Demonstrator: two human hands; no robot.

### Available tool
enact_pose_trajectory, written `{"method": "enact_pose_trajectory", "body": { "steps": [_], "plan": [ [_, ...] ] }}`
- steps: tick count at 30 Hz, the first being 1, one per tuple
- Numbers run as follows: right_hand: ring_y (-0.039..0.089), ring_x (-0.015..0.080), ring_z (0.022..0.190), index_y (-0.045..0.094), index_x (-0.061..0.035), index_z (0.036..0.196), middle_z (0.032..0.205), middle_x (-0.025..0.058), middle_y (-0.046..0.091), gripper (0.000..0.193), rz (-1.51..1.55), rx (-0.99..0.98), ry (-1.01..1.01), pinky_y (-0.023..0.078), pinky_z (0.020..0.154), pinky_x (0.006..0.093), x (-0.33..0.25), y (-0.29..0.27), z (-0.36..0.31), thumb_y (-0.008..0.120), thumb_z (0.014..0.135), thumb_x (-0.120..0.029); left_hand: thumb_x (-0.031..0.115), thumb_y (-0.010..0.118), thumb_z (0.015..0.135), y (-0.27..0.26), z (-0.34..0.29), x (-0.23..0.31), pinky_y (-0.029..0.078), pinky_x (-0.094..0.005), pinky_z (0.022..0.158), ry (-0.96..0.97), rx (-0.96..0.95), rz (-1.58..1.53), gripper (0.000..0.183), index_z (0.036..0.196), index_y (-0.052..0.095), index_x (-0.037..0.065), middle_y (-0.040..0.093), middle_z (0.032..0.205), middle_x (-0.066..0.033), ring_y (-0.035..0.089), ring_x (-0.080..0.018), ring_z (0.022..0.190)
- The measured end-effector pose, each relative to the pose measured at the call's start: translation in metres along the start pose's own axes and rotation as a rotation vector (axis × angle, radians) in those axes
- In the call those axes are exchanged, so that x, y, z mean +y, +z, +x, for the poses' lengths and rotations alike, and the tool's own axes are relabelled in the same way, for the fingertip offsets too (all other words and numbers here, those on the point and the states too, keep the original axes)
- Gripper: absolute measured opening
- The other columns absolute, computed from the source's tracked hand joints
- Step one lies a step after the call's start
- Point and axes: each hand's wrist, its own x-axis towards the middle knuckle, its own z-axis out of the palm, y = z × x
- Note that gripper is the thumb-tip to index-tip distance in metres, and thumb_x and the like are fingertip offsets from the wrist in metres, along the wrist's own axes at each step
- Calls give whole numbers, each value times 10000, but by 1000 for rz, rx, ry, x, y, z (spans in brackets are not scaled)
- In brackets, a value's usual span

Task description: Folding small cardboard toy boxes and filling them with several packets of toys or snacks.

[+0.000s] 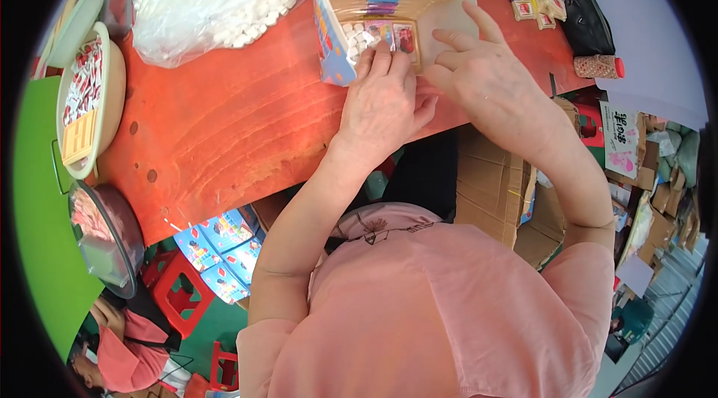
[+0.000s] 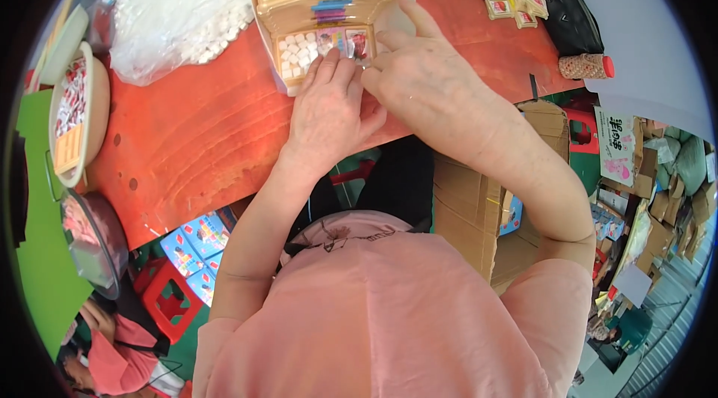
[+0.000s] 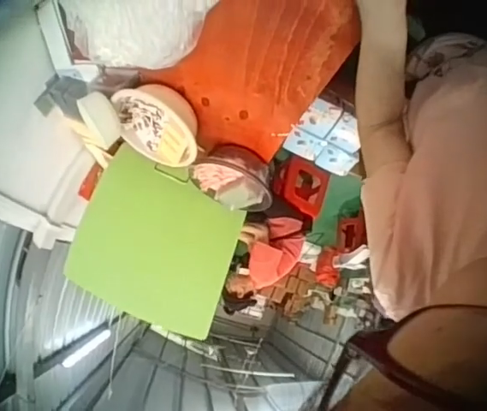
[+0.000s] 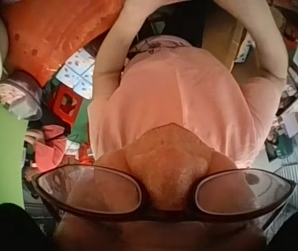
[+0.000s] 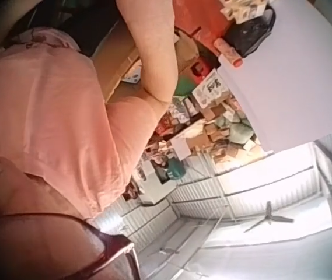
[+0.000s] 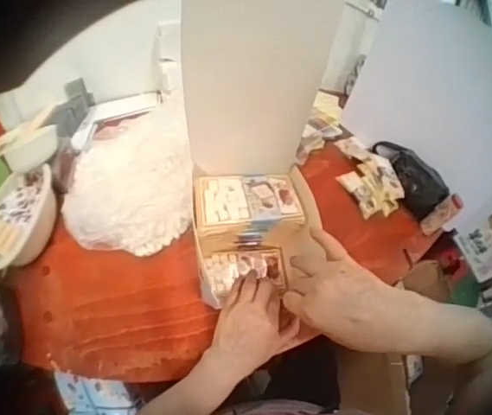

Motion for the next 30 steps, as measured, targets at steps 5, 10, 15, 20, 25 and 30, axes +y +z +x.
{"method": "enact_pose_trajectory", "body": {
  "steps": [5, 10, 15, 20, 25, 30],
  "plan": [
    [632, 301, 1113, 685, -49, 1004, 930, 109, 671, 199, 314, 454, -82, 426, 1077, 512, 13, 2, -8, 652, 810, -20, 317, 771, 790, -5, 7, 6, 412, -519, 1077, -149, -38, -145, 512, 1119, 651, -56, 577, 1132, -205, 529, -403, 1184],
    [650, 314, 975, 673, -8, 1085, 984, 164, 675, 176, 328, 827, 648, 517, 859, 392, 109, 76, -59, 621, 918, -26, 258, 777, 829, 5, -3, 9, 359, -598, 1106, -28, 103, -16, 485, 1199, 629, -18, 555, 1295, -226, 492, -427, 1296],
    [637, 364, 1038, 683, -2, 1114, 1032, 194, 672, 329, 301, 723, 937, 509, 914, 445, 222, 150, -80, 665, 936, -278, 183, 755, 860, 14, -18, 12, 274, -647, 1148, -48, 147, 31, 449, 1251, 617, 12, 519, 1412, -227, 437, -435, 1390],
    [570, 396, 1171, 625, -72, 1281, 1244, 209, 617, 548, -34, 393, 1143, 496, 976, 497, 228, 161, -45, 704, 896, -455, 197, 755, 863, 23, -23, 8, 255, -654, 1161, -54, 144, 69, 467, 1261, 604, 6, 519, 1425, -227, 430, -433, 1398],
    [603, 387, 1125, 649, -106, 1240, 1169, 240, 636, 541, 173, 270, 1202, 503, 960, 467, 212, 138, -42, 755, 796, -397, 220, 748, 871, 21, -25, 6, 245, -657, 1169, -36, 115, 94, 467, 1250, 593, -4, 524, 1422, -233, 428, -437, 1398],
    [637, 330, 1091, 604, -91, 1302, 1184, 217, 609, 674, 397, 776, 1170, 525, 919, 475, 245, 112, -71, 732, 766, -479, 249, 745, 875, 20, -23, 8, 237, -660, 1171, -51, 85, 118, 469, 1232, 592, -14, 523, 1425, -232, 433, -424, 1397]
  ]
}}
